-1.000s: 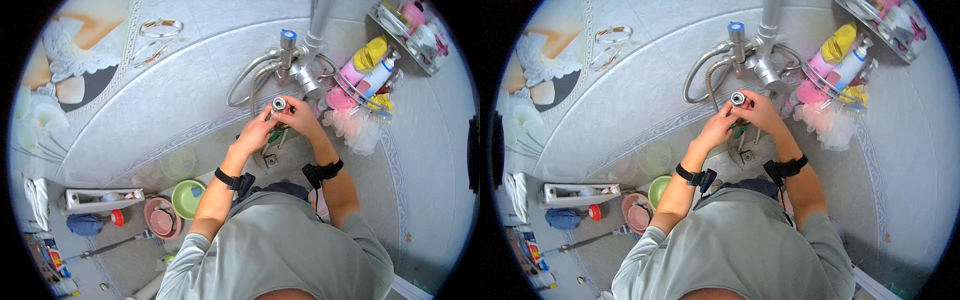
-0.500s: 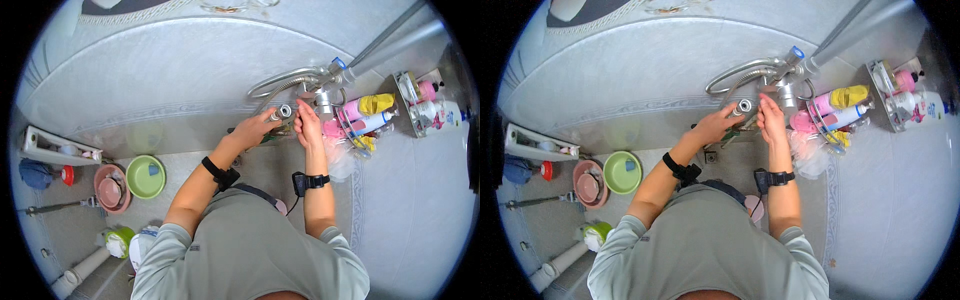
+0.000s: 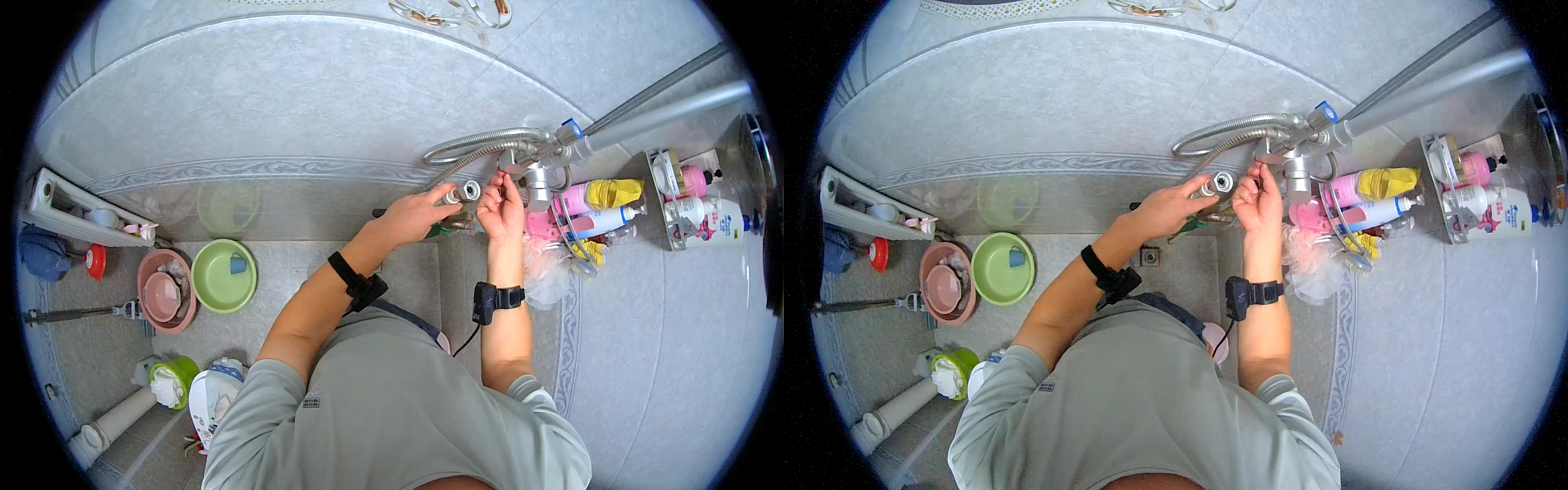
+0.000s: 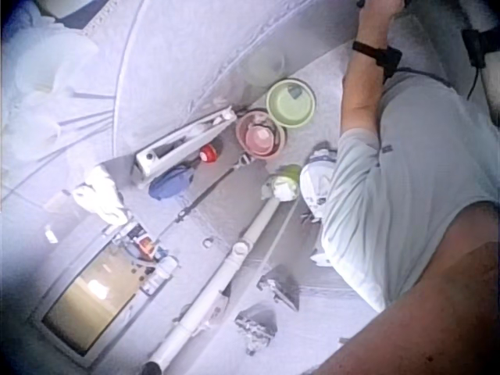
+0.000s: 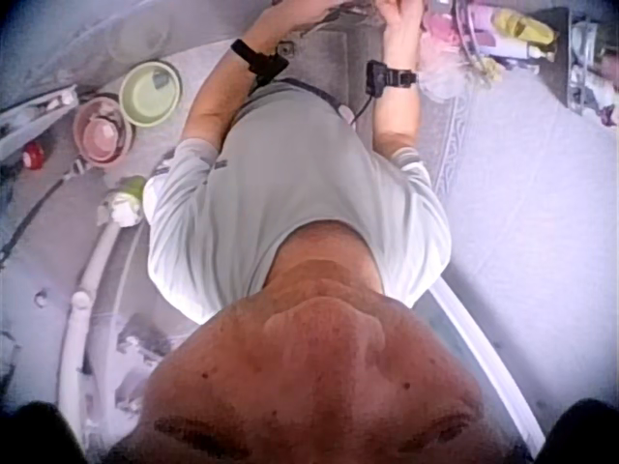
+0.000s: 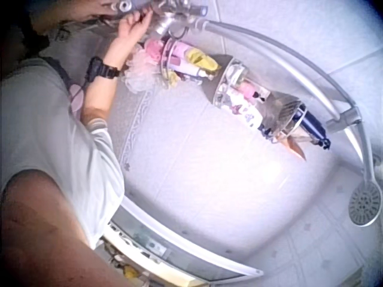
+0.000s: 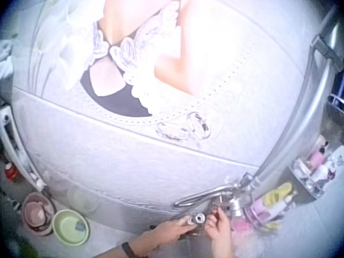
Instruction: The person uses pliers to unscrew and remove parts of a shower head assembly, wipes a component with a cloth, and then reattaches the parts by hand.
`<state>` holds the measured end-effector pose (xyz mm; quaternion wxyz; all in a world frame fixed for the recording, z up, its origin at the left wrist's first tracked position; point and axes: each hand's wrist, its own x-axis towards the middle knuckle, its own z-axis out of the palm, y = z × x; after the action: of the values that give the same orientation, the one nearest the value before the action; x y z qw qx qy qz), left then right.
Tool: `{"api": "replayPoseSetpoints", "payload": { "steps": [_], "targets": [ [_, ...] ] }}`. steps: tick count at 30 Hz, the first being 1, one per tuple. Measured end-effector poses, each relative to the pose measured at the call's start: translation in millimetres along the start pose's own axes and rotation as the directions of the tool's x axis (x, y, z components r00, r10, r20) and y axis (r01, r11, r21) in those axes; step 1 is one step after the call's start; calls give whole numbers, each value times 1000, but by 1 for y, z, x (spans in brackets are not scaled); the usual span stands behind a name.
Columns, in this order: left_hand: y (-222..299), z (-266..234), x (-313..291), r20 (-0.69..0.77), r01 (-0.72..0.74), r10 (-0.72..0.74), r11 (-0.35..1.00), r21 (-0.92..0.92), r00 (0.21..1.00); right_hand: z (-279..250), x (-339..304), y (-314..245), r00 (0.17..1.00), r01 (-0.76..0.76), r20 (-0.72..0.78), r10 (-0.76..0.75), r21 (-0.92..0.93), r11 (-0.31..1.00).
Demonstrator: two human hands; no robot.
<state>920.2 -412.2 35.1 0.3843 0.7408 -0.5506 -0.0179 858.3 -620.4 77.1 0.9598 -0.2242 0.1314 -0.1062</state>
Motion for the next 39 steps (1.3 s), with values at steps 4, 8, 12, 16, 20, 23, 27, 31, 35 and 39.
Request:
{"api": "replayPoseSetpoints", "payload": {
  "steps": [4,8,12,16,20,23,27,31,35,39],
  "targets": [
    [-1,3,1,13,6,-6,1000,10,1000,-4,5,-5,997,-74,40,69,151,986],
    [-2,6,1,-19,-16,16,999,28,1000,-2,3,-5,993,-99,86,85,179,979],
    [-2,8,1,-51,-19,20,1000,15,999,-1,0,-7,990,-99,116,78,188,977],
    [-5,13,2,-93,-48,50,999,18,994,0,4,-7,980,-150,161,118,204,967],
    [-7,15,2,-95,-57,58,998,8,994,-2,5,-6,966,-188,210,148,190,964],
    [-4,12,2,-64,-33,33,999,3,997,5,-1,-6,964,-204,203,172,149,968],
    [-3,10,3,-28,-6,6,1000,9,1000,2,-8,-8,974,-164,177,145,103,981],
    [1,7,6,14,24,-24,1000,-4,1000,-9,-15,-8,977,-118,185,107,49,992],
    [-4,10,1,-16,25,-24,999,23,1000,13,-27,1,994,2,-109,0,17,1000],
    [4,-1,5,85,104,-103,995,-8,991,-3,-31,-5,998,54,-18,-54,-28,998]
  ]
}}
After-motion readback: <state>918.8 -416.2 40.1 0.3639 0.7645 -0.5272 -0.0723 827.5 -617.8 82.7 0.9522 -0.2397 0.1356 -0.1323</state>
